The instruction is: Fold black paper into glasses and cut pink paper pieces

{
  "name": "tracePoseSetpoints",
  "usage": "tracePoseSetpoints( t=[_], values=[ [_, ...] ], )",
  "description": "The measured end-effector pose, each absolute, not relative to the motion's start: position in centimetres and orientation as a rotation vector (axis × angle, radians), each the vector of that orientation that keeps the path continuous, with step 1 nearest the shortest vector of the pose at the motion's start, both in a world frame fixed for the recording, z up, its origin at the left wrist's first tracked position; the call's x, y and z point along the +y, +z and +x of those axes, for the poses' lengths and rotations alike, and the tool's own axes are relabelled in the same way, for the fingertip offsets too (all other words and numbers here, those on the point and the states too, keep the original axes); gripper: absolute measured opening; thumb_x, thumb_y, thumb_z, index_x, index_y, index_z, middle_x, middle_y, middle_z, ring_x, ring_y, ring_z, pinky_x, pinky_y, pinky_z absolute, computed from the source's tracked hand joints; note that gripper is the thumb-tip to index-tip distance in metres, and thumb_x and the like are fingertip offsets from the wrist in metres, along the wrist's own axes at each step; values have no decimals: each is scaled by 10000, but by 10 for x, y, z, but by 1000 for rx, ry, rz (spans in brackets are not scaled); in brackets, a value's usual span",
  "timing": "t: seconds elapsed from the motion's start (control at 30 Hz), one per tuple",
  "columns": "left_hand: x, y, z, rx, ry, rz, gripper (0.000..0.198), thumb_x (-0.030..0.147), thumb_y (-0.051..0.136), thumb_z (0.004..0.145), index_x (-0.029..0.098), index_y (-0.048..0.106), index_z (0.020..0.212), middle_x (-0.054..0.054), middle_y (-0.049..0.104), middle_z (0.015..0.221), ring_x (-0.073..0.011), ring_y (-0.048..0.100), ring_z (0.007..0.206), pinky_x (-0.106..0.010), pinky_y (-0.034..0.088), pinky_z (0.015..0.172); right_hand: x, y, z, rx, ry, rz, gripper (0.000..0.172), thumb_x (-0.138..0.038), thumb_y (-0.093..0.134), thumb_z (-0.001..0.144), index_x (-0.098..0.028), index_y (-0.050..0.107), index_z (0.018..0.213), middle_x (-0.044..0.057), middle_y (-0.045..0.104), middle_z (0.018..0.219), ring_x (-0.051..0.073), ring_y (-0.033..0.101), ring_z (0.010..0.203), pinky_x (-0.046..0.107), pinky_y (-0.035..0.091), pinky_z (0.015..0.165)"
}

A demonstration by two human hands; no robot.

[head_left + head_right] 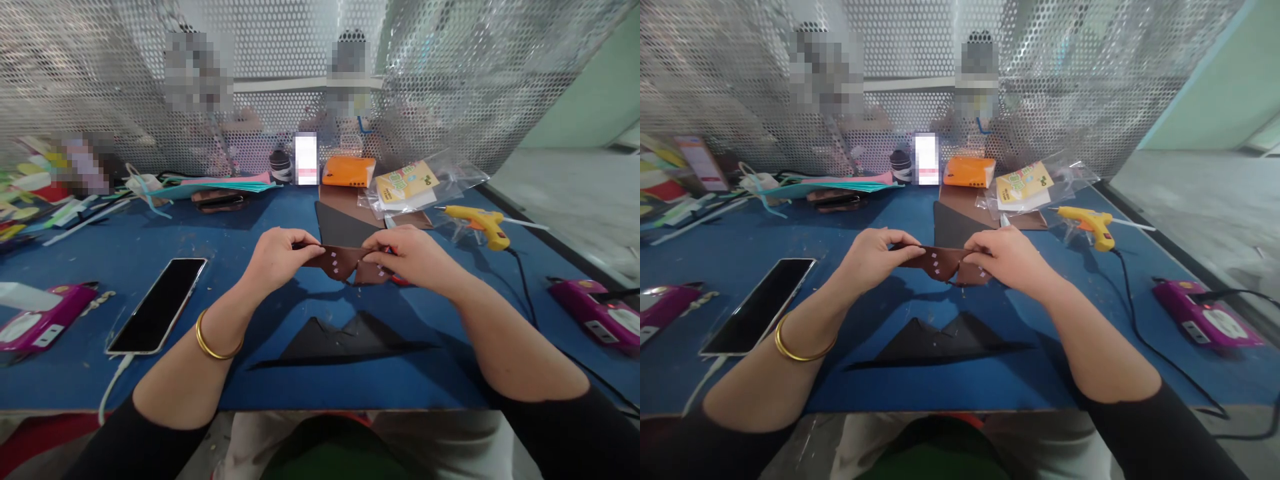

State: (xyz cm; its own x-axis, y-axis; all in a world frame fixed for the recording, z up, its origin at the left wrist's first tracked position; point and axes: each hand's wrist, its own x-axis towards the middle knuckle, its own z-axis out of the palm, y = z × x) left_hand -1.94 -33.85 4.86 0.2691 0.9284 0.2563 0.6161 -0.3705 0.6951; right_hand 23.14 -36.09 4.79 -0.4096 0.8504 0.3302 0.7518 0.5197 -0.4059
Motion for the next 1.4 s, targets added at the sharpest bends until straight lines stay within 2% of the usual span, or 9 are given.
tracePoseSetpoints(
  t=[0.1, 0.17, 0.33, 0.47, 0.6, 0.77, 1.0, 1.13, 1.4],
  values=[
    [-338, 48, -20, 1371, 1020, 2261, 61, 255, 748, 792, 269, 769, 737, 42, 772, 735, -174, 699, 711, -540, 378, 1098, -364, 51, 239, -2219, 300, -1314, 35, -227, 677, 867, -236, 696, 838, -38, 724, 736, 149, 630, 673, 274, 420, 658],
    [-338, 49, -20, 1345, 1159, 2421, 64, 233, 745, 819, 273, 767, 774, 45, 778, 785, -171, 706, 766, -573, 290, 1151, -366, 50, 241, -2218, 180, -1238, 39, -243, 673, 880, -233, 675, 842, -28, 721, 759, 161, 640, 712, 293, 430, 706],
    [-334, 47, -27, 1204, 1490, 2865, 98, 273, 692, 900, 262, 733, 812, 40, 770, 814, -184, 710, 928, -550, 270, 1176, -365, 39, 243, -2201, -465, -1017, 112, -177, 559, 953, -202, 656, 903, 47, 716, 874, 205, 616, 823, 348, 413, 780],
    [-333, 36, -37, 1002, 1233, 3320, 191, 184, 551, 972, 251, 714, 899, 37, 768, 877, -163, 694, 938, -538, 305, 1177, -367, 23, 237, -2381, -793, -838, 292, -130, 476, 982, -204, 654, 763, 37, 625, 704, 193, 491, 691, 348, 348, 693],
    [-342, 18, -48, 673, 617, 3460, 296, 93, 445, 982, 181, 725, 941, -36, 766, 903, -165, 688, 878, -430, 487, 1044, -371, 3, 232, -2610, -702, -684, 328, -114, 474, 981, -202, 668, 731, 23, 622, 683, 174, 477, 664, 329, 362, 688],
    [-362, 7, -56, 733, 497, 3379, 332, 98, 418, 970, 95, 693, 1155, -150, 744, 1079, -229, 688, 933, -408, 568, 875, -376, -10, 242, -2656, -516, -817, 259, -82, 474, 955, -124, 725, 999, 104, 729, 905, 216, 611, 814, 358, 446, 756],
    [-376, 12, -52, 939, 192, 3208, 518, 501, 444, 995, 173, 603, 1363, -199, 639, 1299, -323, 620, 1093, -529, 494, 958, -398, -5, 245, -2648, -249, -1056, 349, -147, 441, 977, -99, 661, 1243, 155, 715, 1132, 281, 658, 1044, 449, 532, 861],
    [-374, 12, -53, 972, 160, 3196, 555, 562, 406, 989, 206, 605, 1365, -185, 641, 1298, -319, 616, 1117, -579, 408, 1048, -403, -4, 244, -2627, -60, -1115, 386, -169, 441, 971, -108, 632, 1301, 176, 681, 1202, 310, 628, 1128, 514, 529, 919],
    [-375, 11, -59, 985, 191, 3098, 571, 564, 371, 1001, 166, 630, 1318, -164, 633, 1328, -315, 591, 1204, -570, 369, 1110, -403, -5, 248, -2613, -10, -1117, 398, -154, 390, 967, -98, 645, 1268, 179, 661, 1261, 312, 620, 1166, 536, 515, 974]
  ],
)
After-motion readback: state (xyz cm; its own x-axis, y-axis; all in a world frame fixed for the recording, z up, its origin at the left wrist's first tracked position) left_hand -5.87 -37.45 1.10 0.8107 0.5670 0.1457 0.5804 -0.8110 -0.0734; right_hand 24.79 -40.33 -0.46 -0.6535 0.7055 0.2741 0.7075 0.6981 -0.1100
